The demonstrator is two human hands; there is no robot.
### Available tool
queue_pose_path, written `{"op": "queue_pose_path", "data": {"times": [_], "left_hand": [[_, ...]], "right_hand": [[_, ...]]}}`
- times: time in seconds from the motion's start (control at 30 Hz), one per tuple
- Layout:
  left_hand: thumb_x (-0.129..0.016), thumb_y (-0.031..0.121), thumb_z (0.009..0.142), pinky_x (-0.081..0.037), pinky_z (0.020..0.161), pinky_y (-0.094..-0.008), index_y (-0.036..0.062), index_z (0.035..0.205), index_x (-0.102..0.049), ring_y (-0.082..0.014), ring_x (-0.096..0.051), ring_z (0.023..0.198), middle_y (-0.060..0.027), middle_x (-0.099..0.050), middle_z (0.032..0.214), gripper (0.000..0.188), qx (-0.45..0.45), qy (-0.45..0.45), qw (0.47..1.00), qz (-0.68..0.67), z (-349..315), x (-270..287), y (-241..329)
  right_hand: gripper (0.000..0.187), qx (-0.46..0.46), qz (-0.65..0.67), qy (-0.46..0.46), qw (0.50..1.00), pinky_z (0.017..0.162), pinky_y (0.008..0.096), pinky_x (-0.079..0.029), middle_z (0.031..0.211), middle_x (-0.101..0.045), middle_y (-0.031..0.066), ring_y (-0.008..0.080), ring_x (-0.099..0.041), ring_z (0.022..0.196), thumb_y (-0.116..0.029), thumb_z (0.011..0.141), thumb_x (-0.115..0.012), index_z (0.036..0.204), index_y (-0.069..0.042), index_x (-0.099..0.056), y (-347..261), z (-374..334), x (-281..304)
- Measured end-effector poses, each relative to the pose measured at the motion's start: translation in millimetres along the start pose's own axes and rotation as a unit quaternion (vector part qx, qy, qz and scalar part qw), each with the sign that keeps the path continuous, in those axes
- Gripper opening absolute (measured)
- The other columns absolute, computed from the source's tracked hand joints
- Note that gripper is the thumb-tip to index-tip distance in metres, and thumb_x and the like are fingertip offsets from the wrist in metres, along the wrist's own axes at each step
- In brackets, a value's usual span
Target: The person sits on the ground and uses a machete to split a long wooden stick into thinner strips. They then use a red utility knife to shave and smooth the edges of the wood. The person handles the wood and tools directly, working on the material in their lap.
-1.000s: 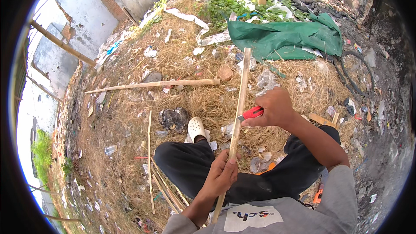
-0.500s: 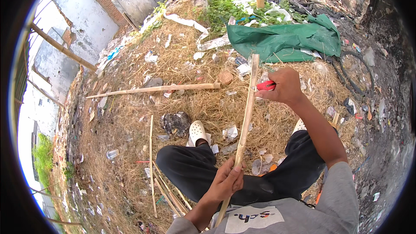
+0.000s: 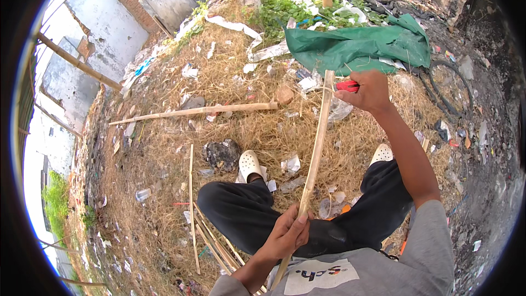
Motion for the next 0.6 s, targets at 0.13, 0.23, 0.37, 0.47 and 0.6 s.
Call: {"op": "queue_pose_path", "data": {"times": [0.13, 0.23, 0.37, 0.47, 0.6], "left_hand": [[-0.040, 0.026, 0.104, -0.028, 0.045, -0.0198, 0.0036, 0.109, -0.047, -0.0034, -0.031, 0.045, 0.0045, -0.038, 0.058, 0.024, 0.075, -0.056, 0.995, 0.021, -11, -7, -8], [-0.040, 0.025, 0.104, -0.028, 0.045, -0.0189, 0.0028, 0.111, -0.048, -0.0027, -0.032, 0.047, 0.0045, -0.038, 0.060, 0.025, 0.101, -0.049, 0.992, 0.048, -25, -12, -9], [-0.041, 0.025, 0.104, -0.027, 0.043, -0.0187, 0.0025, 0.116, -0.049, -0.0027, -0.032, 0.045, 0.0044, -0.039, 0.058, 0.026, -0.018, 0.101, 0.995, 0.015, -7, 27, -1], [-0.041, 0.025, 0.104, -0.027, 0.043, -0.0185, 0.0021, 0.118, -0.049, -0.0023, -0.033, 0.045, 0.0049, -0.041, 0.058, 0.028, -0.025, 0.097, 0.992, 0.082, 9, 23, 12], [-0.040, 0.024, 0.104, -0.027, 0.044, -0.0183, 0.0017, 0.119, -0.049, -0.0018, -0.035, 0.046, 0.0054, -0.042, 0.059, 0.028, -0.031, 0.114, 0.984, 0.137, 19, 17, 28]], "right_hand": [[0.071, -0.140, -0.039, 0.076, 0.986, 0.047, 0.0418, -0.041, 0.048, -0.050, 0.0117, 0.0306, -0.052, 0.046, -0.075, 0.075, -0.057, 0.056, -0.007, -0.059, 42, 6, -15], [0.073, -0.302, -0.019, -0.034, 0.952, 0.051, 0.0385, -0.042, 0.047, -0.048, 0.0103, 0.0277, -0.052, 0.047, -0.074, 0.082, -0.049, 0.059, -0.006, -0.061, 77, 19, 14], [0.067, -0.253, 0.095, -0.055, 0.961, 0.050, 0.0364, -0.041, 0.046, -0.047, 0.0083, 0.0240, -0.050, 0.046, -0.069, 0.080, -0.058, 0.058, -0.006, -0.063, 9, -11, 21], [0.068, -0.073, 0.105, -0.126, 0.984, 0.045, 0.0393, -0.038, 0.046, -0.046, 0.0103, 0.0295, -0.050, 0.043, -0.071, 0.072, -0.064, 0.054, -0.006, -0.057, -60, -34, 13], [0.069, 0.047, 0.137, -0.187, 0.972, 0.043, 0.0387, -0.038, 0.043, -0.045, 0.0083, 0.0288, -0.051, 0.042, -0.074, 0.065, -0.067, 0.048, -0.009, -0.053, -109, -54, 5]]}}
Point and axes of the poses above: each hand's wrist, its own z-axis towards the middle knuckle, its own x-axis out of the back of the hand, y = z × x, the point moved 3 cm from there along z, towards the middle knuckle
